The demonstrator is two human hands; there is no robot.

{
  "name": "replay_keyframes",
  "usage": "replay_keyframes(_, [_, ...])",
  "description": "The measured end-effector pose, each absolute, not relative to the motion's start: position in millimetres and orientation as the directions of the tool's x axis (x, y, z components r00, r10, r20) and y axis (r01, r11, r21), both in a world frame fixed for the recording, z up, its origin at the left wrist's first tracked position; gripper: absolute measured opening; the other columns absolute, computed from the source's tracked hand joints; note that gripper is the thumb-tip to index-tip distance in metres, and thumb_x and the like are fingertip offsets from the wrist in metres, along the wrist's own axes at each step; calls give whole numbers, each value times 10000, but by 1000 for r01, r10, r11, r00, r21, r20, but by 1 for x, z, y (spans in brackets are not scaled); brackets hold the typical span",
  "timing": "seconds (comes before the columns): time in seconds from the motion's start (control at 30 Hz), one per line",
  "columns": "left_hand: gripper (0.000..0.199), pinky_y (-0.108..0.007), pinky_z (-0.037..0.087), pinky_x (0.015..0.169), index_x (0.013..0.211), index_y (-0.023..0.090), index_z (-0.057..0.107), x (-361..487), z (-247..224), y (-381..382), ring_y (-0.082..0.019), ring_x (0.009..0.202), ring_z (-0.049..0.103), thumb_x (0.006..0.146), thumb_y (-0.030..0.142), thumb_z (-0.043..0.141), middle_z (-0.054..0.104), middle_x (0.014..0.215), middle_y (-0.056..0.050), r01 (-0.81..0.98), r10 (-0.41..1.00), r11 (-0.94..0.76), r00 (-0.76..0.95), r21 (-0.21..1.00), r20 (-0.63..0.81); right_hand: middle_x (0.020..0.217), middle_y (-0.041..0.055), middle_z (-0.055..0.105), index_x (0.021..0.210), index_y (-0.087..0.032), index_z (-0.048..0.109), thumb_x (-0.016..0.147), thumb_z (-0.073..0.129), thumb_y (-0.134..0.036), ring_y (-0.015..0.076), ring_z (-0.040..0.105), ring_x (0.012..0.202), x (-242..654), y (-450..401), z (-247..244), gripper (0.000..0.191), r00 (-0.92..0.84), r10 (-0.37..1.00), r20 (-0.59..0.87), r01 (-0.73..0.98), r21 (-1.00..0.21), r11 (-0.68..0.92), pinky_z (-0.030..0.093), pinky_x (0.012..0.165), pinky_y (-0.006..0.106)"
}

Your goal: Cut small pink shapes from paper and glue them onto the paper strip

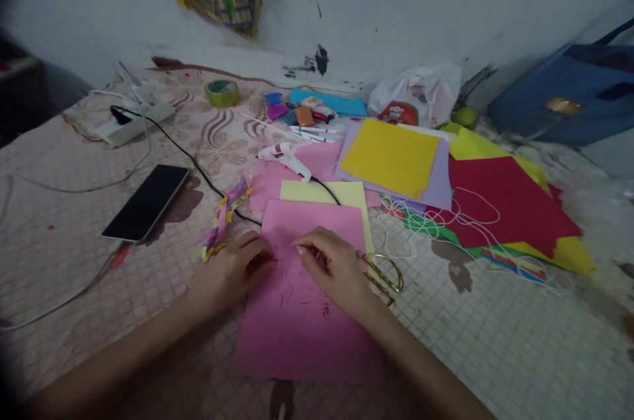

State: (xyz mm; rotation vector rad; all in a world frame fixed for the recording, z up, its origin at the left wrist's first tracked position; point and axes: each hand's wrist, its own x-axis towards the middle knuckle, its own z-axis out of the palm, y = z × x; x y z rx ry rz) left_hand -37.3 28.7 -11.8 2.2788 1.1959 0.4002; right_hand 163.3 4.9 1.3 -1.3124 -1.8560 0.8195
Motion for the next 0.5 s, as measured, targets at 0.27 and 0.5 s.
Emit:
replay_keyframes(0.27, [148,-282,426,712,893,173,559,-36,-16,29,-148,799,533,866,201,416,556,896,-37,658,854,-445,515,607,67,786,25,583,887,-189,599,845,472,-161,139,539,714,160,3,-4,137,-259,949,180,536,-790,296,413,651,267])
replay_keyframes(0.5, [175,-306,441,751,926,174,539,-40,-17,28,-156,829,538,846,119,394,558,920,-41,625,865,-442,487,643,122,778,24,597,865,-187,595,832,472,-139,133,556,703,157,0,-4,136,-302,932,199,554,-759,342,424,637,257])
